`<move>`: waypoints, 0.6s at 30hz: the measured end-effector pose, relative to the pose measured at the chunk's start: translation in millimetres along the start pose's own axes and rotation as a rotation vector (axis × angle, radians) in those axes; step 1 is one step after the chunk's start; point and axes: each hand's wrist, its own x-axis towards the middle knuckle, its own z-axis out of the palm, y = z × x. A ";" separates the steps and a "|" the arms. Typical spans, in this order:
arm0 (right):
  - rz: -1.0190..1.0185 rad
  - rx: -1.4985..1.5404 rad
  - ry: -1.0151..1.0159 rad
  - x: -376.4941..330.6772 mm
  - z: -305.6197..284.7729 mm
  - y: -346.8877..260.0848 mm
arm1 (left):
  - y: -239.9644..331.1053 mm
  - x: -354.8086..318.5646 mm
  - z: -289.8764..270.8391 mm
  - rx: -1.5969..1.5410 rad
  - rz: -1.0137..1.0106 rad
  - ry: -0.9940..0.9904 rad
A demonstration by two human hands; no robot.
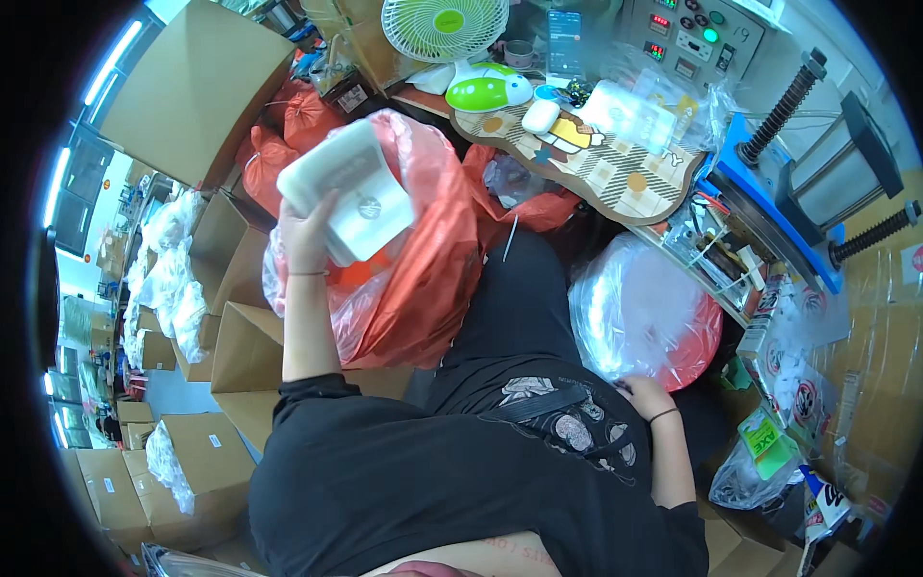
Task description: Sealing small items into plastic pouches using a heat sealer machine at a workstation.
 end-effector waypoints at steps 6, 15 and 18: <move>-0.373 0.764 0.204 -11.6 -93.2 -127.6 | 123.1 -69.6 102.1 -0.618 -0.219 -0.402; -0.430 1.200 0.337 -79.6 -128.9 -65.1 | 121.8 -210.2 298.6 -0.559 -0.523 -0.995; -0.345 1.312 0.434 -121.7 -121.0 -19.1 | 123.5 -224.2 329.7 -0.554 -0.614 -1.053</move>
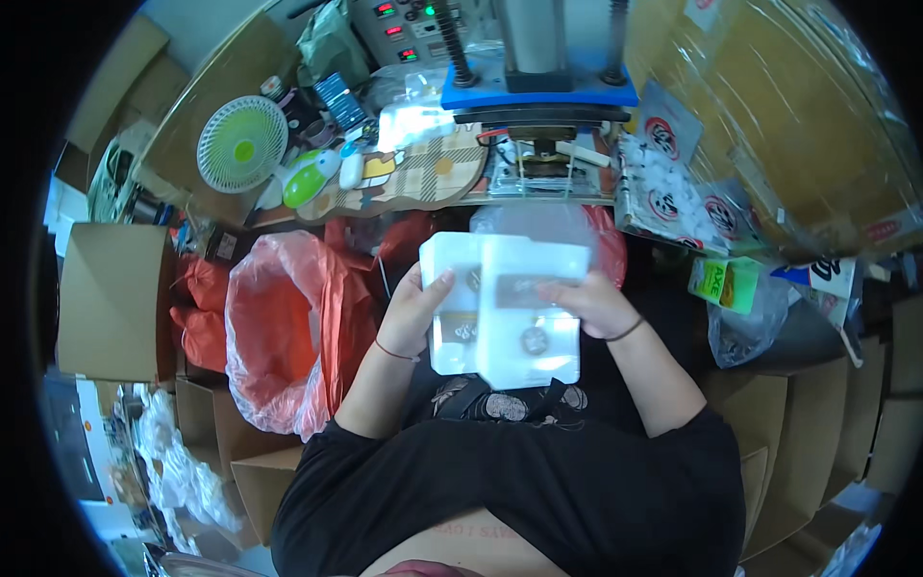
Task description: Sealing small items into plastic pouches using a heat sealer machine at a workstation.
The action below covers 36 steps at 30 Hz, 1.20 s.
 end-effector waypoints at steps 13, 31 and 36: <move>-1.210 -0.134 0.247 -93.3 -32.6 -96.8 | -39.4 19.7 101.3 -0.718 -0.376 -0.363; -0.612 -0.269 0.315 -77.0 -35.4 -10.4 | -48.5 2.7 120.0 -0.462 -0.211 -0.268; -0.542 0.112 0.286 -71.2 6.1 25.3 | -48.4 10.7 128.6 -0.528 -0.061 -0.122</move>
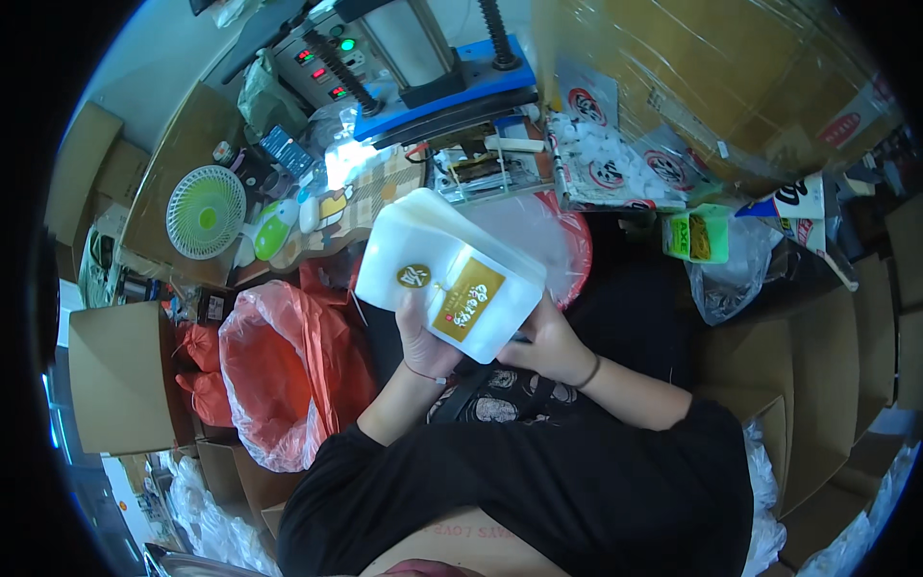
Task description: Sealing small items into plastic pouches using a heat sealer machine at a workstation.
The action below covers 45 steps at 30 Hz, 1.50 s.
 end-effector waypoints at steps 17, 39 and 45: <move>0.339 0.026 -0.275 4.3 -102.9 -98.8 | -27.7 -5.6 -15.6 0.455 -0.449 -0.138; -0.013 0.297 0.080 -34.0 -160.9 -224.2 | -50.6 -15.2 57.2 0.428 -0.176 -0.072; -0.254 -0.503 -0.064 -25.6 -93.3 -118.0 | -47.1 5.8 74.7 0.589 0.066 -0.119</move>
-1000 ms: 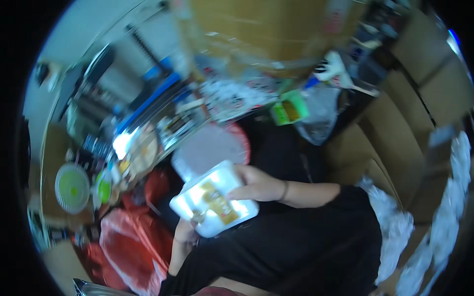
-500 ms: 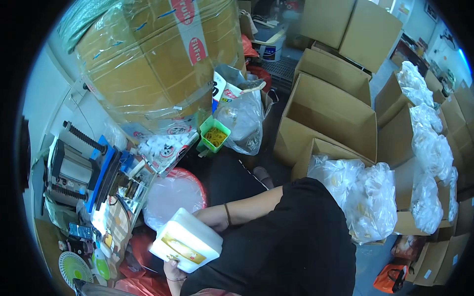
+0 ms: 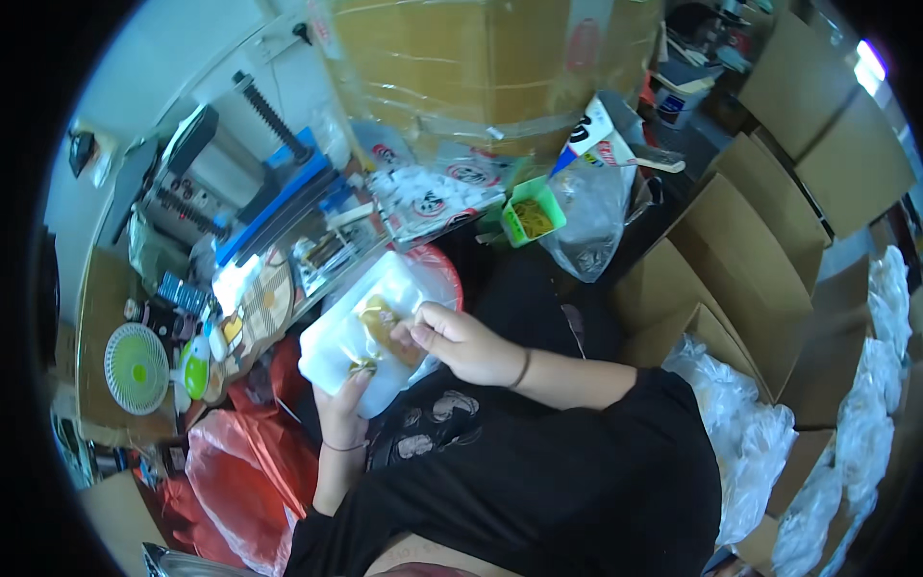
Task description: Sealing small items into plastic pouches using a heat sealer machine at a workstation.
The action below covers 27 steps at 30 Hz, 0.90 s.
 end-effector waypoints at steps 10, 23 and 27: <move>0.301 0.084 0.166 20.6 -2.9 4.1 | -4.9 -35.9 -61.4 -0.279 -0.290 -0.015; -0.007 -1.599 0.118 26.3 -84.7 80.7 | 94.4 30.5 -316.1 0.087 0.264 0.194; 0.026 -1.619 0.201 25.6 -74.0 93.2 | 112.6 83.2 -391.6 0.091 0.299 0.252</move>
